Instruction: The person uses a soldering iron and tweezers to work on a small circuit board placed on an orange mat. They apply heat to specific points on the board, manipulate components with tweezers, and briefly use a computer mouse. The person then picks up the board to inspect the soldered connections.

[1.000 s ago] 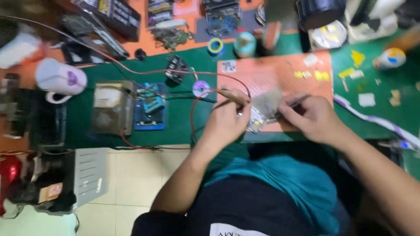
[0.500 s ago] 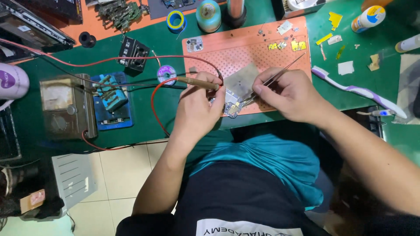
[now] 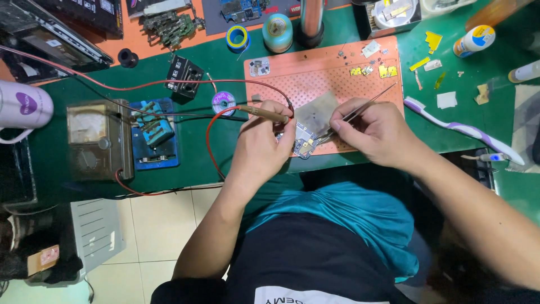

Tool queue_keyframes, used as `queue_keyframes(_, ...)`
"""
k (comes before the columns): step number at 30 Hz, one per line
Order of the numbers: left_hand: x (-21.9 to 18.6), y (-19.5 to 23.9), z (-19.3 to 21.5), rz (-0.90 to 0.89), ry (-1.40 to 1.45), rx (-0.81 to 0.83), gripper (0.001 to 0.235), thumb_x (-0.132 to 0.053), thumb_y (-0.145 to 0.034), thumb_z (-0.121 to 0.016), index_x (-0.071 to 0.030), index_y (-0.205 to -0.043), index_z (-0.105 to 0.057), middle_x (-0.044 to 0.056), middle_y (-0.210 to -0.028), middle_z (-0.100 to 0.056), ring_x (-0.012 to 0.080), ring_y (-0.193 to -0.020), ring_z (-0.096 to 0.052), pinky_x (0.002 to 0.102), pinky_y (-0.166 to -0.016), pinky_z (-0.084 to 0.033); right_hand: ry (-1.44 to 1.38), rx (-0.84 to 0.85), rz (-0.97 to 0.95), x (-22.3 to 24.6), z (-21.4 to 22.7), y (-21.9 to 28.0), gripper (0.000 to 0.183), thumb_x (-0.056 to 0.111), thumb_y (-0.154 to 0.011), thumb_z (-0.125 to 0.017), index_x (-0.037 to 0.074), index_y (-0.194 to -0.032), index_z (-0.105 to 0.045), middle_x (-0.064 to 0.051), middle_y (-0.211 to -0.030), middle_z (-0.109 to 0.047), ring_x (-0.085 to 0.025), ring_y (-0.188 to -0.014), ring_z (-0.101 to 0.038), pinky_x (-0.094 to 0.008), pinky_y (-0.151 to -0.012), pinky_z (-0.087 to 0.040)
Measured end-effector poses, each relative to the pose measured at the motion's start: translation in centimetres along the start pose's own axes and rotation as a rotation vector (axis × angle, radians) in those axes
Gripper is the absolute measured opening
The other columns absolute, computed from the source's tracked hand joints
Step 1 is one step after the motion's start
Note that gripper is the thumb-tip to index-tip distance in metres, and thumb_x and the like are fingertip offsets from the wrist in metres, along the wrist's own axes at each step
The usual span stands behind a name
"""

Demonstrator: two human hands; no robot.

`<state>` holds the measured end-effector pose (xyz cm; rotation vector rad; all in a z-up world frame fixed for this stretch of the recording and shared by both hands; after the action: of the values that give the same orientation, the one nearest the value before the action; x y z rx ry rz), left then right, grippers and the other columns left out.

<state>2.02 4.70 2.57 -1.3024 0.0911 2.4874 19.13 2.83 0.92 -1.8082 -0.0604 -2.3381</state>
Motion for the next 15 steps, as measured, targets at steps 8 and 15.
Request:
queue_keyframes(8, -0.4, 0.5, -0.2, -0.042, -0.081, -0.061, 0.010, -0.012, -0.076, -0.051, -0.006, -0.084, -0.050, 0.010, -0.078, -0.058, 0.0291, -0.072, -0.060, 0.036, -0.063, -0.048, 0.148, 0.025, -0.064, -0.7, 0.1, 0.4, 0.014, 0.015, -0.076, -0.059, 0.002, -0.077, -0.066, -0.007, -0.080, -0.066, -0.015, -0.074, -0.062, -0.025, -0.067, -0.045)
queue_keyframes(15, -0.9, 0.9, 0.2, 0.120, -0.066, 0.061, 0.018, -0.019, -0.079, -0.044, -0.004, -0.082, -0.053, 0.008, -0.091, -0.058, 0.0288, -0.085, -0.056, 0.039, -0.072, -0.044, 0.264, -0.003, -0.344, -2.3, 0.1, 0.5, 0.023, 0.018, -0.076, -0.057, 0.000, -0.080, -0.072, -0.003, -0.090, -0.071, -0.011, -0.085, -0.062, -0.022, -0.083, -0.041)
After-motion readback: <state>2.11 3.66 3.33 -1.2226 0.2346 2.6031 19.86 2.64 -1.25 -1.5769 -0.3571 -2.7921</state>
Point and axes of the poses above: each hand's wrist, its own y-axis away from the middle knuckle, its own z-axis out of the back of the hand, x = y × z, the point moved 5 cm from there along -y, towards the middle knuckle
